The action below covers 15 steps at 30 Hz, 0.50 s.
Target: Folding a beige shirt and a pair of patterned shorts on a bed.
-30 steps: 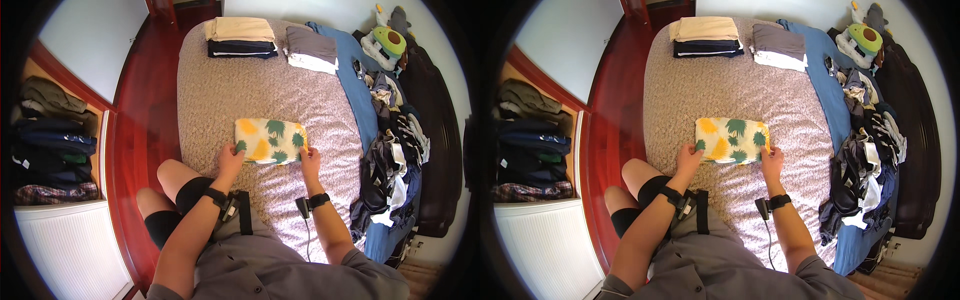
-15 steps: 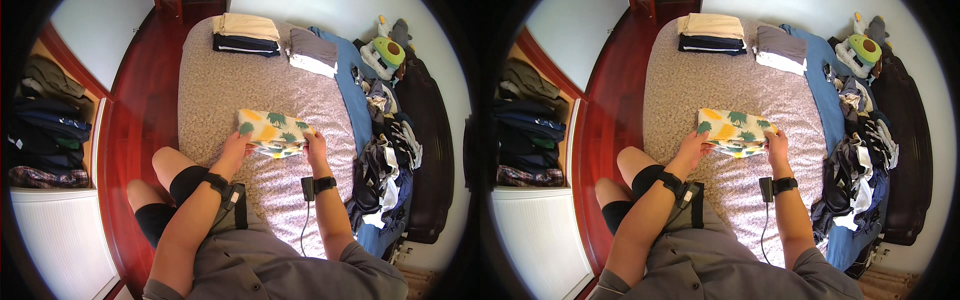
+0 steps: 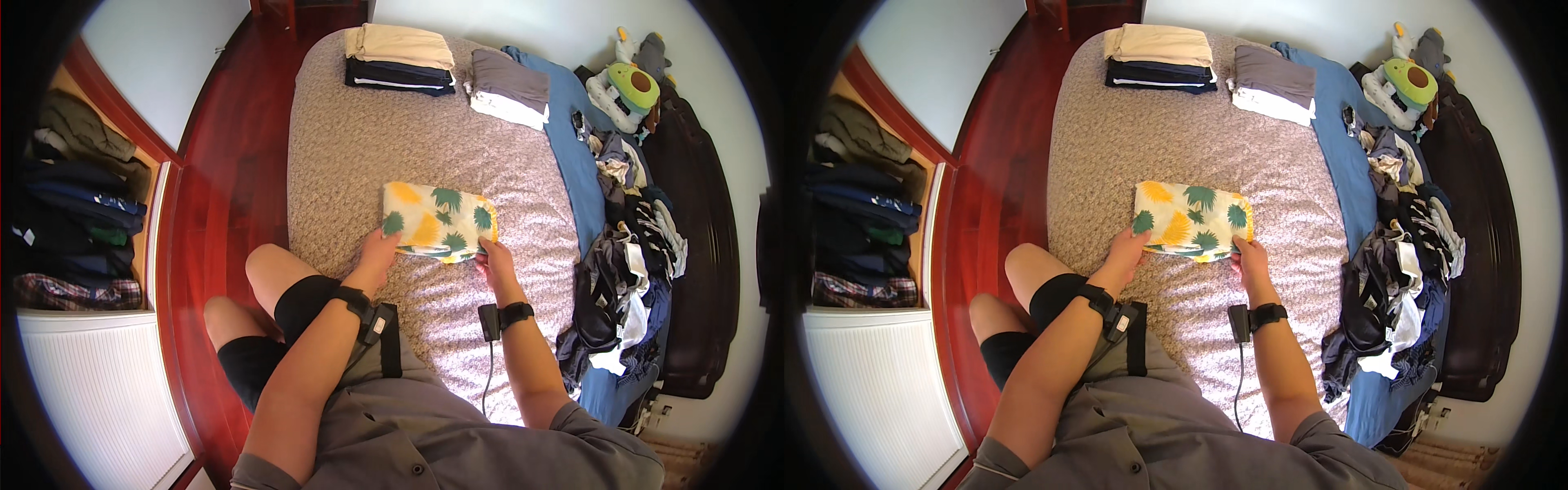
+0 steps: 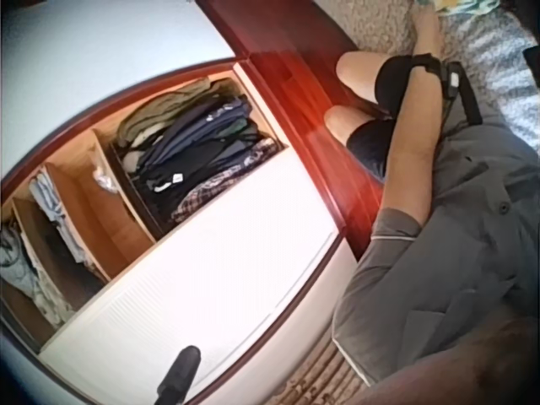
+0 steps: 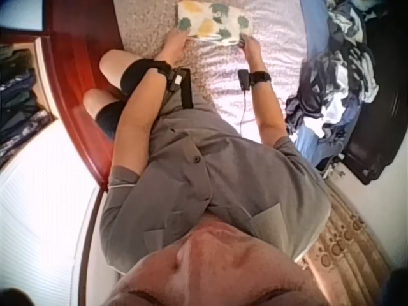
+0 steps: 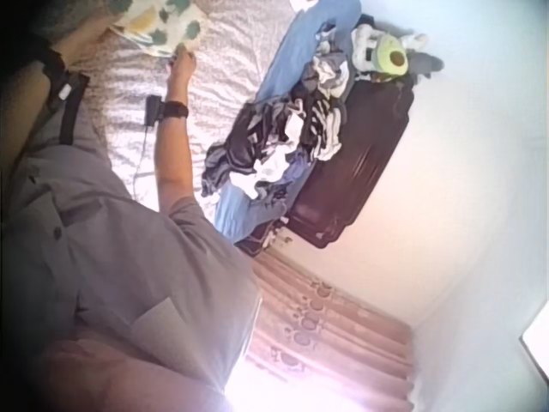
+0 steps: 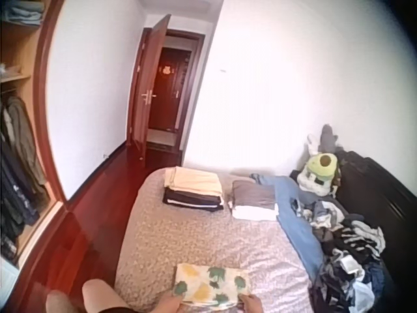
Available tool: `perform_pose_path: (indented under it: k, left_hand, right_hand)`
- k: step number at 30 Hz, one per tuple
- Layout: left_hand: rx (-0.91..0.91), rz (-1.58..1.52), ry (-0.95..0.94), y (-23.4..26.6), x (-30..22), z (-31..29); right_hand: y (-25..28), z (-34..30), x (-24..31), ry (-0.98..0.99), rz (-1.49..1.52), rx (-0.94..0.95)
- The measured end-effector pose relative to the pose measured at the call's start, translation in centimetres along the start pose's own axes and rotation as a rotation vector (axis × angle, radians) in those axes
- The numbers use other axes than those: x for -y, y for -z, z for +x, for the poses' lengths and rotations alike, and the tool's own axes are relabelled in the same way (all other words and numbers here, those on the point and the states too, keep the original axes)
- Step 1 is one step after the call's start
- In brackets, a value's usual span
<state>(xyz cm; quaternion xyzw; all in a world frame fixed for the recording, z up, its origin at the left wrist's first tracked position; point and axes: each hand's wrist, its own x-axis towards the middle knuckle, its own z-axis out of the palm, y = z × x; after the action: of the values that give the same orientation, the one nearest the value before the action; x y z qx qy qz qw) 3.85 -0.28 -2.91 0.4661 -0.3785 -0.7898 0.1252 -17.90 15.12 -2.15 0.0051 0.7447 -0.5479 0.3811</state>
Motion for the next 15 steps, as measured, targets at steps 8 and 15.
perform_pose_path:
  k: [8, 15]
  left_hand:
    - [0.052, -0.054, -0.052, -0.7, -2.2, -0.6]
    - [-0.053, -0.042, -0.171, -0.7, 1.3, -0.3]
  right_hand:
    - [0.3, -1.2, 1.9, 0.057, 0.17, 0.083]
    - [1.0, 0.6, 0.7, 0.126, -0.026, 0.001]
